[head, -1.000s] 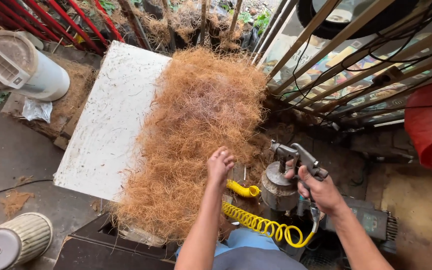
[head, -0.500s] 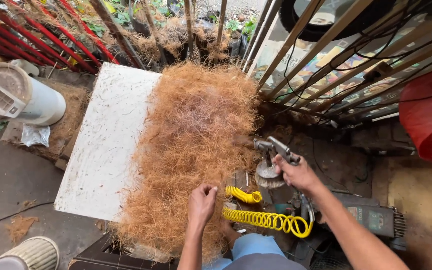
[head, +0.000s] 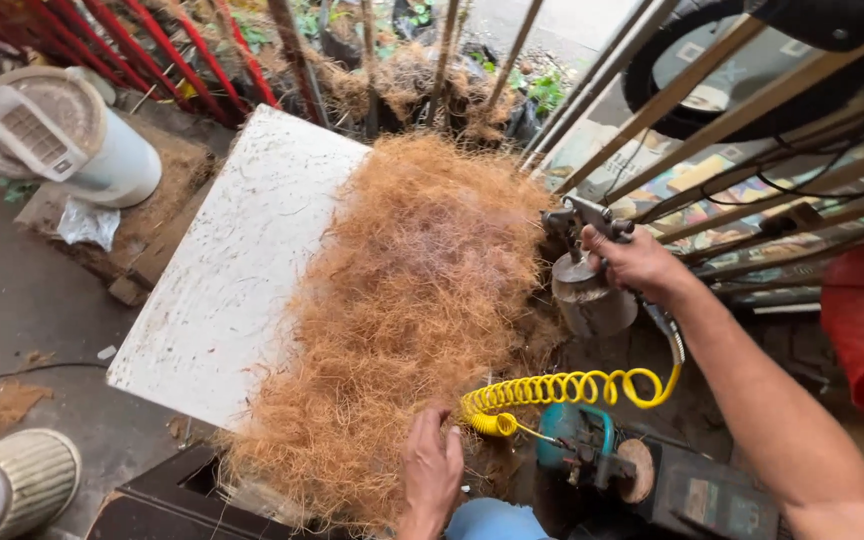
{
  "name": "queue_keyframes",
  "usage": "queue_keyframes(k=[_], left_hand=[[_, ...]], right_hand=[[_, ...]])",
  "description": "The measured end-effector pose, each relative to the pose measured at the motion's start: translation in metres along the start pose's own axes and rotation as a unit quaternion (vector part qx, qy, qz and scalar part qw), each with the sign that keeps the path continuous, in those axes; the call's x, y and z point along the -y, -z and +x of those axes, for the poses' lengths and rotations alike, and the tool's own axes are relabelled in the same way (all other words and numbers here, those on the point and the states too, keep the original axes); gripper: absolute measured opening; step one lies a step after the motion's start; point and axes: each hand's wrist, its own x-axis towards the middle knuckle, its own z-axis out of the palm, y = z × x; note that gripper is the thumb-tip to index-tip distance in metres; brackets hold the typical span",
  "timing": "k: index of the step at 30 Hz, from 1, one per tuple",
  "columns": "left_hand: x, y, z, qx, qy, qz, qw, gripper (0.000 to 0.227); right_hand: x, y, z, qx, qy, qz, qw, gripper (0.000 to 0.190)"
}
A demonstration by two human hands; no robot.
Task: The person spreads a pile of brown fibrous material on a white board, then uses a pneumatic spray gun to apply a liquid coating across the surface. The person adjusts the spray gun nozzle and continues spraying the material.
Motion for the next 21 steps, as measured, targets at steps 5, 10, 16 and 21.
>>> queue_keyframes(k=[5, 10, 16, 21], left_hand=[[0.003, -0.015, -0.002, -0.039, -0.044, -0.008, 0.998, 0.026], [-0.007, -0.009, -0.003, -0.08, -0.12, 0.033, 0.989, 0.025], [-0.019, 0.009, -0.02, -0.089, -0.19, 0.084, 0.974, 0.028], [-0.027, 0.035, -0.038, 0.012, -0.214, 0.067, 0.975, 0.034]], right_hand=[[0.027, -0.001, 0.029, 0.046, 0.089, -0.123, 0.987, 0.046], [0.052, -0.01, 0.036, 0.065, 0.124, -0.144, 0.98, 0.048], [0.057, -0.013, 0.003, 0.069, 0.127, -0.044, 0.988, 0.044], [-0.008, -0.002, -0.023, 0.031, 0.131, -0.014, 0.991, 0.038]])
